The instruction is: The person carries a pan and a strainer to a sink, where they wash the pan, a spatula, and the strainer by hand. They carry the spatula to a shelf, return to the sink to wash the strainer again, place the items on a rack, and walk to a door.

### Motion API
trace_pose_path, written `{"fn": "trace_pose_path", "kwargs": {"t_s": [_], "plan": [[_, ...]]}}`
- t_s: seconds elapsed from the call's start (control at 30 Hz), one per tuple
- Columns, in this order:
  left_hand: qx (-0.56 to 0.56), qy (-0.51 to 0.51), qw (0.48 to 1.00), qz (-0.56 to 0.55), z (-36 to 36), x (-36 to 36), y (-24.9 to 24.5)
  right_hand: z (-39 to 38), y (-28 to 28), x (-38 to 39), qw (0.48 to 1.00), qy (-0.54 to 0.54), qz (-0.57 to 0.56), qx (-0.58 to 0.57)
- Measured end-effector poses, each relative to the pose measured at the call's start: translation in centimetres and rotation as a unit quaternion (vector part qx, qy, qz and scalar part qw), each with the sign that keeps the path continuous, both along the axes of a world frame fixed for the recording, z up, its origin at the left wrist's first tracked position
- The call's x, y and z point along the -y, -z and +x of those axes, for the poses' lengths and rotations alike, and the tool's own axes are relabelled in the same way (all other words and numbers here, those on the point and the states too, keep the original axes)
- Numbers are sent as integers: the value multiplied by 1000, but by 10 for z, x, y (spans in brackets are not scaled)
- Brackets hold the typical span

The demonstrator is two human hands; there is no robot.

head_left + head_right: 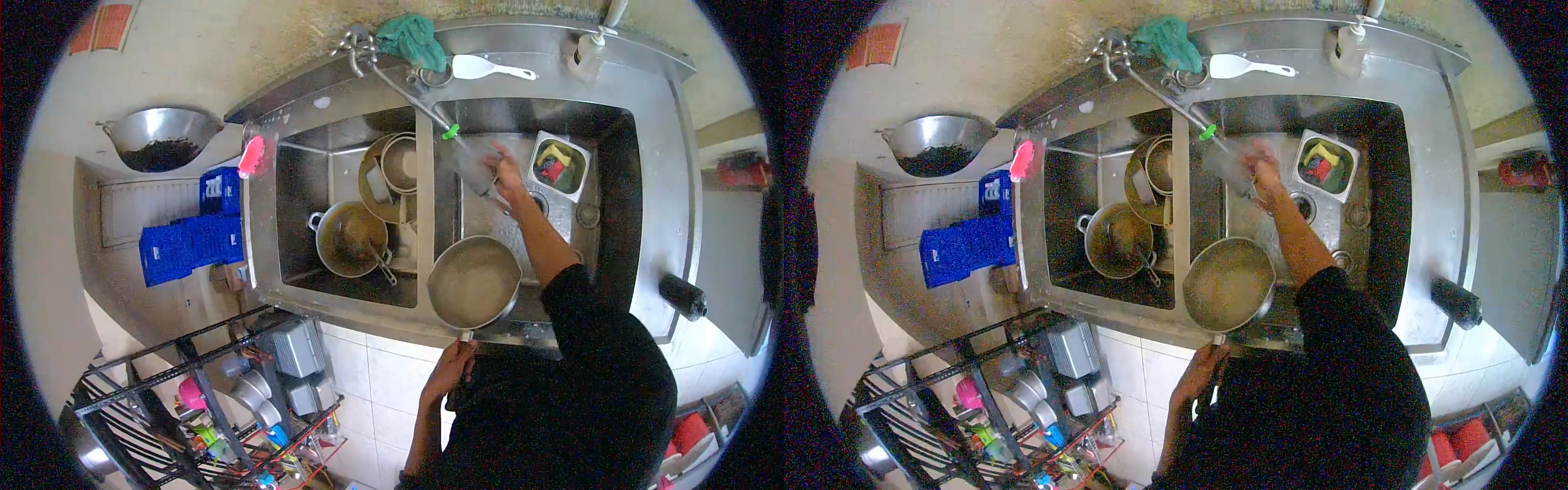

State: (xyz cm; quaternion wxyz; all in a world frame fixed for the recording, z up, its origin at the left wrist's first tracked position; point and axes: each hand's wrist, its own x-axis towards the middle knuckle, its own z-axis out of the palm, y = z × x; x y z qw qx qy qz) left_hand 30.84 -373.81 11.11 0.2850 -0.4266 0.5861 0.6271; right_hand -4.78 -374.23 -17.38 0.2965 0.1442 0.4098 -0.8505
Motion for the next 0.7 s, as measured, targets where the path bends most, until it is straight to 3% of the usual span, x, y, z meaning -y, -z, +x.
{"fn": "trace_pose_path", "kwargs": {"t_s": [0.1, 0.2, 0.3, 0.4, 0.5, 0.57, 0.63, 0.7], "plan": [[1, -26, 999, 22, 16, 4, -11, 1, -18, -2, 992, -118, 38, -31], [-6, -93, 994, 52, 43, 7, -17, -7, 11, 11, 997, 52, 34, -37], [-30, -134, 988, 71, 71, 17, -31, -3, -7, -4, 982, -146, 65, -101], [-74, -212, 973, 56, 108, 20, -37, 4, -15, -11, 987, 22, 133, -89], [-79, -268, 959, 49, 157, 30, -42, 3, -16, -25, 976, 0, 152, -155], [-75, -328, 941, 44, 183, 33, -52, -17, 47, -33, 939, -72, 169, -292], [-95, -379, 920, 35, 214, 38, -53, 10, -28, -29, 985, -10, 122, -119], [-121, -438, 890, 40, 243, 42, -53, 1, -17, -21, 988, 38, 117, -88]]}}
